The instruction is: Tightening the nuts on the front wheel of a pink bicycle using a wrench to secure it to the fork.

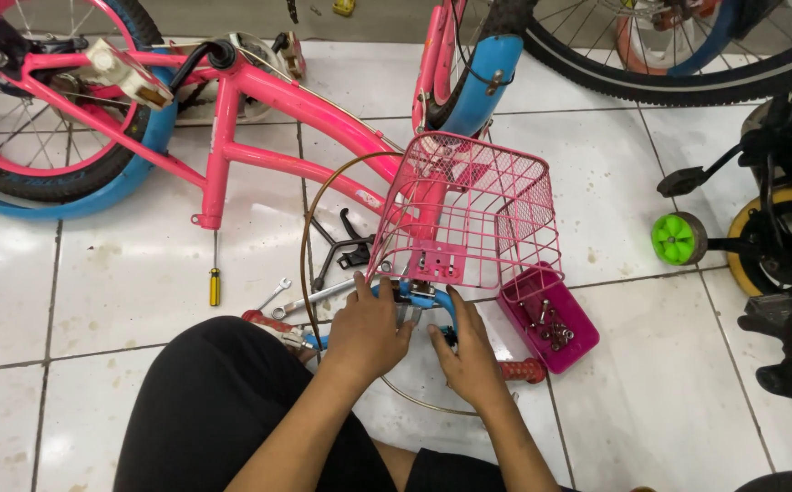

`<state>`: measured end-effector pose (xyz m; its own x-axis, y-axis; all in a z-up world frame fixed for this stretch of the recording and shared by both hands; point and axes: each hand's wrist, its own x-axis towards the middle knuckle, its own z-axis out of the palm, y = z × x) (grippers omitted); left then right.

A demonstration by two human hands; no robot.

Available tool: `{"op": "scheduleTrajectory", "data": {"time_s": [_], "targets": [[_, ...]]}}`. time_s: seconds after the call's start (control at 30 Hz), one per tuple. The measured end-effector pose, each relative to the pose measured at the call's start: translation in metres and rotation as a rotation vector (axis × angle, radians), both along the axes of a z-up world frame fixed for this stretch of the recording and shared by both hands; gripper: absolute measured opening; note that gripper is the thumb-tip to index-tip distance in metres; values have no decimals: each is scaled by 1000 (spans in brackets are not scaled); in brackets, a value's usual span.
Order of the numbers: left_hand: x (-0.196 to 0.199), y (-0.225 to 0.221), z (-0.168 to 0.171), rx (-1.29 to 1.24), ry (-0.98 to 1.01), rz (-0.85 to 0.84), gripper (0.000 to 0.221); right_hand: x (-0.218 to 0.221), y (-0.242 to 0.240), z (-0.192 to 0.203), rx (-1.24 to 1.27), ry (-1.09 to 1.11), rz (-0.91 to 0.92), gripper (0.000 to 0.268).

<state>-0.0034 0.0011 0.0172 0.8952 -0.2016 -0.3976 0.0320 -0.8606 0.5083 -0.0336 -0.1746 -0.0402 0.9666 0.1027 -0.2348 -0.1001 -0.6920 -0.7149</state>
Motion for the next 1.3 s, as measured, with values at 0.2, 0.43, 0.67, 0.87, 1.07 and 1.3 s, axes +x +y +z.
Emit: {"op": "scheduleTrajectory", "data": {"time_s": [0.2, 0.43, 0.67, 0.87, 1.07, 1.3], "targets": [[-12, 27, 3, -210, 128, -78, 58, -10, -6, -7, -16, -228, 17, 46], [-56, 71, 96, -415, -101, -108, 50, -45, 45, 83, 4, -214, 25, 33], [-124, 118, 140, -515, -248, -113, 41, -100, 98, 136, 29, -228, 42, 34], [-169, 153, 160, -480, -352, -144, 41, -125, 132, 156, 48, -242, 63, 36], [-200, 178, 181, -337, -413, -198, 43, -127, 166, 190, 32, -192, 131, 41], [-228, 197, 199, -99, -365, -243, 42, -90, 190, 167, 25, -131, 179, 54]]}}
